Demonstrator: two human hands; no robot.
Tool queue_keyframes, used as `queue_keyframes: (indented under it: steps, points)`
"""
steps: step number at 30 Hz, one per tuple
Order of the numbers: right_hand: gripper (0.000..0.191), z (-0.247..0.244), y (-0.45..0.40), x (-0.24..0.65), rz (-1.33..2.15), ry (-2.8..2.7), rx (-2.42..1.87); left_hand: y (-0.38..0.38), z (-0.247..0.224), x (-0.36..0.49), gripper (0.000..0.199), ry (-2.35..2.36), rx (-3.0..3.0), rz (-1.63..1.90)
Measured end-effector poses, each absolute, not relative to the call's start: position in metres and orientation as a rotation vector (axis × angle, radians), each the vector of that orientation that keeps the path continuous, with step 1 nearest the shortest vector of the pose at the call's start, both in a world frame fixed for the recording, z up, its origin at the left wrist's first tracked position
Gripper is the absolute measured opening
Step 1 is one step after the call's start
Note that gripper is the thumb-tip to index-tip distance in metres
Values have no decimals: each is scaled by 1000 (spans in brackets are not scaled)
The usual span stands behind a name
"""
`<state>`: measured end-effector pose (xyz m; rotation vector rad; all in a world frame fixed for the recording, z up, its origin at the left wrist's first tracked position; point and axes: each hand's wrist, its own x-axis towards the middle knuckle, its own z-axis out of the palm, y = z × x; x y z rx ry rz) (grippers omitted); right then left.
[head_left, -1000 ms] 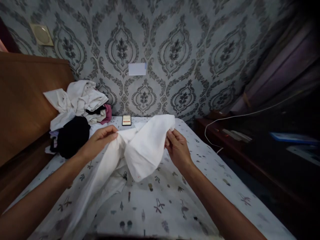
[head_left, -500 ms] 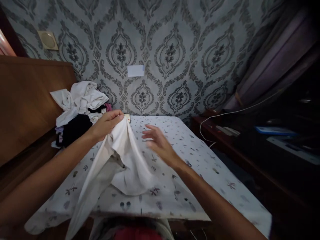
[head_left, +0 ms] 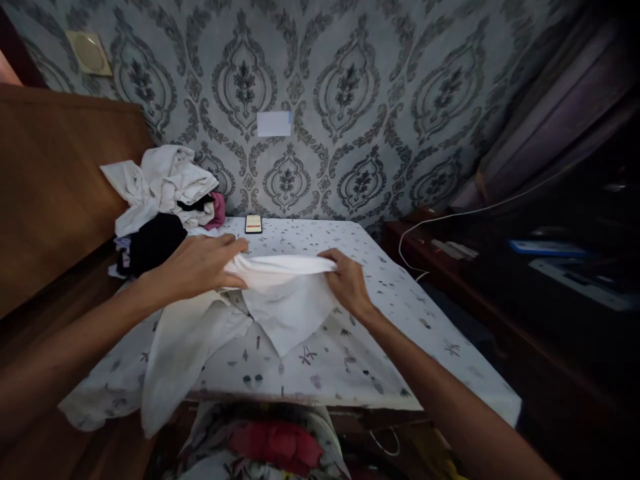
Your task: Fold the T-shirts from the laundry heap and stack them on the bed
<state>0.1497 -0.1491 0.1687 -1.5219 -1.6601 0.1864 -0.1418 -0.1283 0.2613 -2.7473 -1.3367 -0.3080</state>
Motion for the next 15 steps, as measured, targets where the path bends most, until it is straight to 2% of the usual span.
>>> queue_keyframes:
  steps: [3,9,15]
  points:
    - [41,204,-164,165,-31,-1611,-1369,-132,249,-142,28,-1368,-2499,-134]
    - [42,274,-203,170,-434,-1557,-1199,-117,258,-160,39,-1703,-2160,-387]
    - [36,305,-234,189,-653,-1494,-1262,-137,281,-182,50,-1731,-2153,-498]
